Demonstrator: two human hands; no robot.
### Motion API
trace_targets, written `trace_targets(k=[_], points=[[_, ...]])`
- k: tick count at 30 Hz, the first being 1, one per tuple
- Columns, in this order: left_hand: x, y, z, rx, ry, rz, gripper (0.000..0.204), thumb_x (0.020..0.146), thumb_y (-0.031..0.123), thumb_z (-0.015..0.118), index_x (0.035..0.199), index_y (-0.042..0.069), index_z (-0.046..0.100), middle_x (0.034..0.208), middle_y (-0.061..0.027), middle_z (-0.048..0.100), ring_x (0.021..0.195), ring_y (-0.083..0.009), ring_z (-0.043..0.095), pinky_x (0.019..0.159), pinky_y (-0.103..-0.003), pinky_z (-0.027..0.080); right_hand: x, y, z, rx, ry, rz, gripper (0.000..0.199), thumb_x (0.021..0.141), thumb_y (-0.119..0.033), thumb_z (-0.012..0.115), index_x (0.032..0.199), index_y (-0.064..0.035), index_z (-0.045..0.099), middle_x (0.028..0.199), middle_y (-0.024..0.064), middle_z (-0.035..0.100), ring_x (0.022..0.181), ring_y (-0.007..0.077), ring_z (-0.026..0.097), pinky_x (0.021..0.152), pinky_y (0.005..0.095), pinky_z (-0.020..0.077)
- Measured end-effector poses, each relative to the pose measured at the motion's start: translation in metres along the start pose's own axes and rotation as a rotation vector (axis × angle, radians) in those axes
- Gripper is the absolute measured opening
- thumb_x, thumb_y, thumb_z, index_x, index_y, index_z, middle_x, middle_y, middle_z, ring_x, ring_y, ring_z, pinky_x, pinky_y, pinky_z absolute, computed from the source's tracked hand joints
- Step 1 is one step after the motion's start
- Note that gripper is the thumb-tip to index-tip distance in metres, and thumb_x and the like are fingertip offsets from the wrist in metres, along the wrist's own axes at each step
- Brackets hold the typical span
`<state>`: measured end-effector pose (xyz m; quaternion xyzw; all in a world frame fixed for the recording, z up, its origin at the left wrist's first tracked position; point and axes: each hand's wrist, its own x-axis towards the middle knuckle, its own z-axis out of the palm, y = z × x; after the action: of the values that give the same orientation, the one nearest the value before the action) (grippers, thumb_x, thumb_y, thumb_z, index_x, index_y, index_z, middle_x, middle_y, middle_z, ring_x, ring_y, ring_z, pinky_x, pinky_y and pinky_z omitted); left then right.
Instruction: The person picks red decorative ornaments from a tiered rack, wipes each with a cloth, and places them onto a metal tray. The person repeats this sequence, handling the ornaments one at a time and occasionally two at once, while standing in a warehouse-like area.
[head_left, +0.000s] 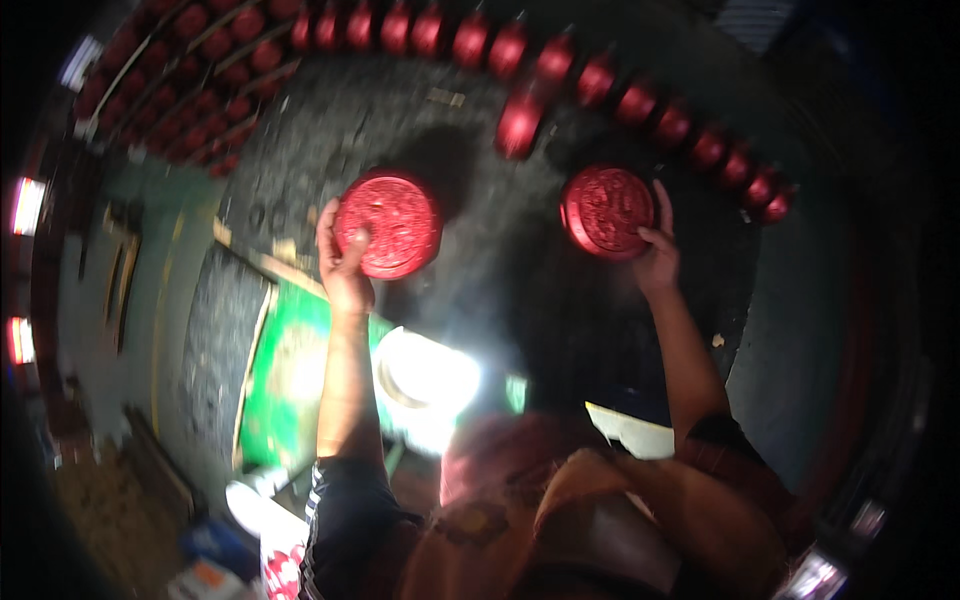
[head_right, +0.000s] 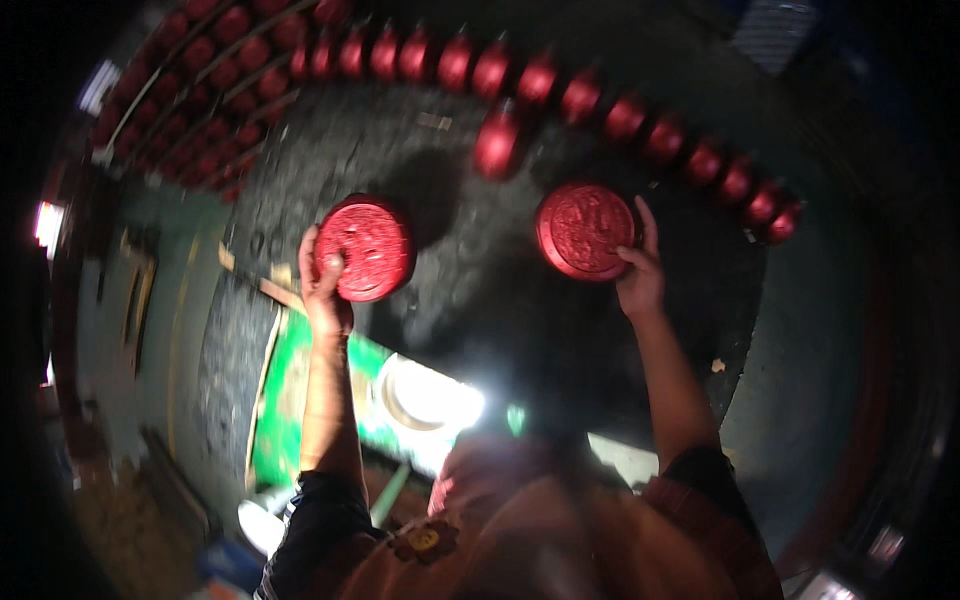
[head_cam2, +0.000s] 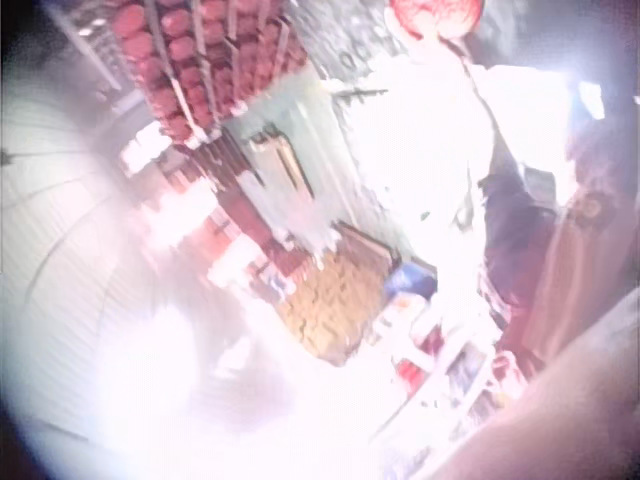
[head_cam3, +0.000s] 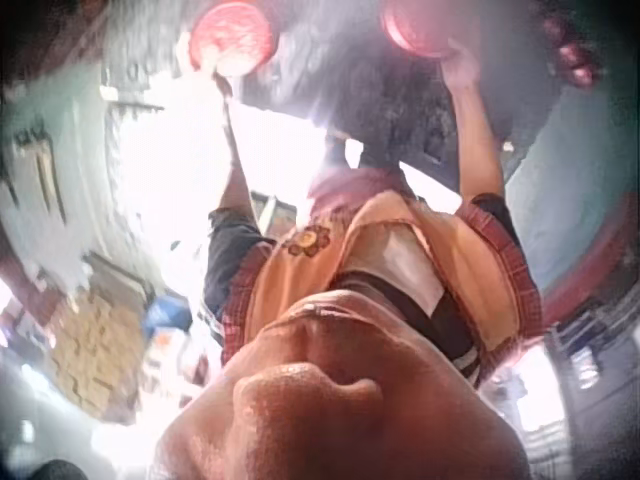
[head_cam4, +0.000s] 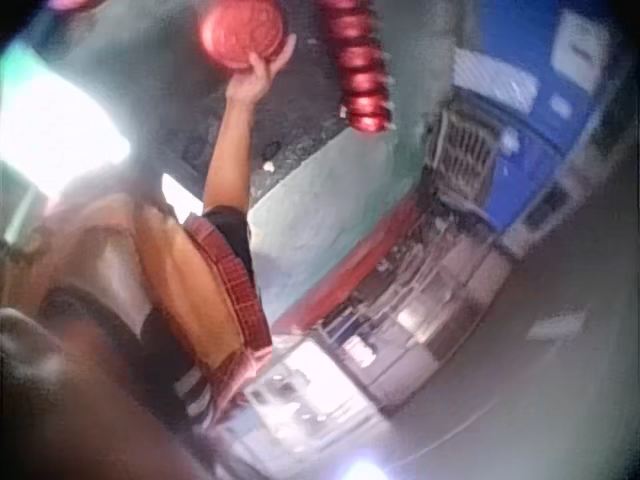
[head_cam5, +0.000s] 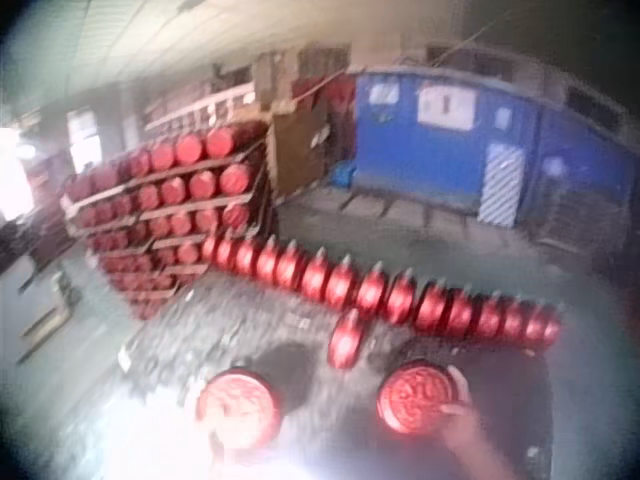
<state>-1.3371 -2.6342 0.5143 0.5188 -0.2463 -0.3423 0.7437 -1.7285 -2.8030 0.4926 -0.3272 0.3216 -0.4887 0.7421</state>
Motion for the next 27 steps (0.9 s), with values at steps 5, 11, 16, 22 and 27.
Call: trace_targets(k=[5, 11, 16, 22, 27], points=[[-0.19, 0.025, -0.068, -0.633, 0.366, -0.297, 0.053, 0.099, 0.033, 0.058, 0.144, 0.006, 0.045, 0.142, -0.0168, 0.05, 0.125, -0.0343, 0.054, 0.101, -0.05, 0.05, -0.101, 0.068, 0.048, 0.453, -0.013, 0.558, 0.064, 0.094, -0.026, 0.052, 0.154, -0.0094, 0.033, 0.147, 0.017, 0.047, 0.133, 0.0342, 0.049, 0.113, 0.0485, 0.0404], [-0.317, -0.007, -0.116, -1.27, 0.502, -0.273, 0.066, 0.086, 0.039, 0.067, 0.144, 0.014, 0.047, 0.138, -0.0221, 0.048, 0.119, -0.0374, 0.052, 0.076, -0.049, 0.059, -0.174, 0.135, 0.163, 0.586, -0.898, 0.645, 0.049, 0.1, -0.025, 0.055, 0.141, 0.0006, 0.048, 0.138, 0.0148, 0.057, 0.125, 0.0262, 0.056, 0.108, 0.0418, 0.0457], [-0.341, -0.022, -0.168, -1.451, 0.492, -0.212, 0.08, 0.081, 0.051, 0.067, 0.148, 0.017, 0.039, 0.144, -0.0255, 0.036, 0.114, -0.037, 0.052, 0.075, -0.051, 0.06, -0.211, 0.175, 0.222, 0.424, -0.712, 0.945, 0.038, 0.095, -0.02, 0.064, 0.126, -0.0002, 0.058, 0.114, 0.0142, 0.066, 0.103, 0.0213, 0.065, 0.088, 0.0331, 0.0565], [-0.368, -0.011, -0.217, -1.653, 0.23, -0.21, 0.077, 0.084, 0.049, 0.064, 0.149, 0.015, 0.039, 0.146, -0.0244, 0.037, 0.117, -0.0364, 0.053, 0.079, -0.051, 0.06, -0.261, 0.241, 0.258, 1.171, -0.587, 1.356, 0.065, 0.095, -0.044, 0.062, 0.143, -0.0041, 0.043, 0.131, 0.0233, 0.053, 0.114, 0.0348, 0.059, 0.084, 0.0417, 0.0581], [-0.383, -0.011, -0.241, -1.58, 0.26, -0.259, 0.072, 0.088, 0.043, 0.062, 0.148, 0.012, 0.039, 0.145, -0.0222, 0.041, 0.119, -0.0351, 0.053, 0.084, -0.049, 0.058, -0.277, 0.26, 0.264, 1.23, -0.558, 1.572, 0.066, 0.092, -0.044, 0.066, 0.145, -0.0111, 0.045, 0.133, 0.0224, 0.053, 0.117, 0.0362, 0.056, 0.084, 0.0442, 0.0568]])
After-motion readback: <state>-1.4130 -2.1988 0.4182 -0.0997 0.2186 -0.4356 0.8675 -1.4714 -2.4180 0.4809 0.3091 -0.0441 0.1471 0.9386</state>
